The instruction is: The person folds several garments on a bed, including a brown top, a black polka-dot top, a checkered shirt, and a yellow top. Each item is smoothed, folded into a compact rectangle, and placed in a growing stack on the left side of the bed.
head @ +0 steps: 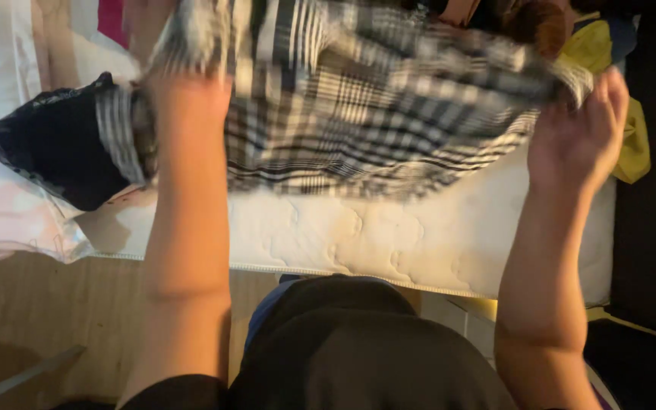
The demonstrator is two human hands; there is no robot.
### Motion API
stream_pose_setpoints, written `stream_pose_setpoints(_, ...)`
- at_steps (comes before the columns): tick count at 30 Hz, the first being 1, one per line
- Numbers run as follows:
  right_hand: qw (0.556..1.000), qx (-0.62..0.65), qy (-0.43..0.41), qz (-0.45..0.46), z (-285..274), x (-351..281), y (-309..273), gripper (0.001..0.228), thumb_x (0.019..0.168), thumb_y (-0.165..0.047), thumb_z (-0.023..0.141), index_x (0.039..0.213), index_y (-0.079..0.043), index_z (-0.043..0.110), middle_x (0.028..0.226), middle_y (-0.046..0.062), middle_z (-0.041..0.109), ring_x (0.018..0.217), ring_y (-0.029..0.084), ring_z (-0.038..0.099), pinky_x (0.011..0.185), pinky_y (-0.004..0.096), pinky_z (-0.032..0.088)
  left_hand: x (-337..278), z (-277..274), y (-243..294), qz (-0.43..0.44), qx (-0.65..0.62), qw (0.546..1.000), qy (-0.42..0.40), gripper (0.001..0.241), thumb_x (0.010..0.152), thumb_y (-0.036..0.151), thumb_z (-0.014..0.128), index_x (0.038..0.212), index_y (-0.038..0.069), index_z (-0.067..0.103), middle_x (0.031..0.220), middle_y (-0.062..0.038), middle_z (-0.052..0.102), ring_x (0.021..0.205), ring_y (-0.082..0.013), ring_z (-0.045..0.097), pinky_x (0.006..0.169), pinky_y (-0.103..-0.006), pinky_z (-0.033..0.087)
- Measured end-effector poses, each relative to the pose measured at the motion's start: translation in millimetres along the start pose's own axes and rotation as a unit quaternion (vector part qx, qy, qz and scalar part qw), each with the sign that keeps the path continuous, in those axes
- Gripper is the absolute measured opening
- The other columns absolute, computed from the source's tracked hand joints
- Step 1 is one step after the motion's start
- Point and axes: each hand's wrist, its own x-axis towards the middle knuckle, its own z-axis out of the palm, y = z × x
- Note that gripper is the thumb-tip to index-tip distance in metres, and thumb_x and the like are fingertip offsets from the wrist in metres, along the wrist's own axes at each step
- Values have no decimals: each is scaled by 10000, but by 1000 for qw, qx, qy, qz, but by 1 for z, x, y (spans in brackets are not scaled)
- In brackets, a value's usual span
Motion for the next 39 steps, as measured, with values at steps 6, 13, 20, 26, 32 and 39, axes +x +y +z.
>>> stream_pose_setpoints(6,983,-174,-51,32,-12,77,77,416,1075,-155,617,1449,-215,444,1309,39,602,1107,206,644,927,417,595,60,-77,-150,-77,528,845,-18,324,1113,335,528,1330,97,558,1182,-170,638,1001,-266,664,829,-367,557)
stream_pose_setpoints(13,592,-757,-124,249,-136,-107,215,812,878,-371,785,1585,-181,434,1337,170,596,1132,319,632,934,435,524,-170,-218,-198,-182,838,499,-129,606,987,542,605,1497,249,458,1466,-115,477,1387,-396,380,1070,-594,407)
stream_pose_setpoints(20,585,-770,-151,204,-242,-192,231,568,813,-353,791,1315,-115,676,1269,151,691,1150,363,666,923,469,554,-264,-299,-174,-268,810,521,29,391,882,385,745,1231,229,664,1270,-69,669,1194,-351,634,1006,-503,514)
stream_pose_setpoints(26,676,-530,135,495,-203,-156,233,327,904,-409,755,1021,-106,718,916,26,721,850,178,686,767,409,552,-210,-347,-156,-178,827,491,206,637,813,466,860,1262,92,608,1212,-203,639,1071,-434,599,888,-508,491)
stream_pose_setpoints(32,729,-390,182,532,-222,-160,267,290,866,-322,753,1061,-121,677,891,-3,678,805,146,657,733,399,561,-182,-361,-161,-292,690,635,190,824,815,407,840,1467,101,439,1007,-141,713,956,-329,691,857,-440,535)
stream_pose_setpoints(39,738,-425,210,480,-186,-148,269,281,852,-239,808,1036,-141,619,873,-6,652,787,163,643,714,386,540,-175,-331,-141,-271,656,682,175,738,776,175,875,1440,250,560,833,-66,643,748,-197,629,702,-357,535)
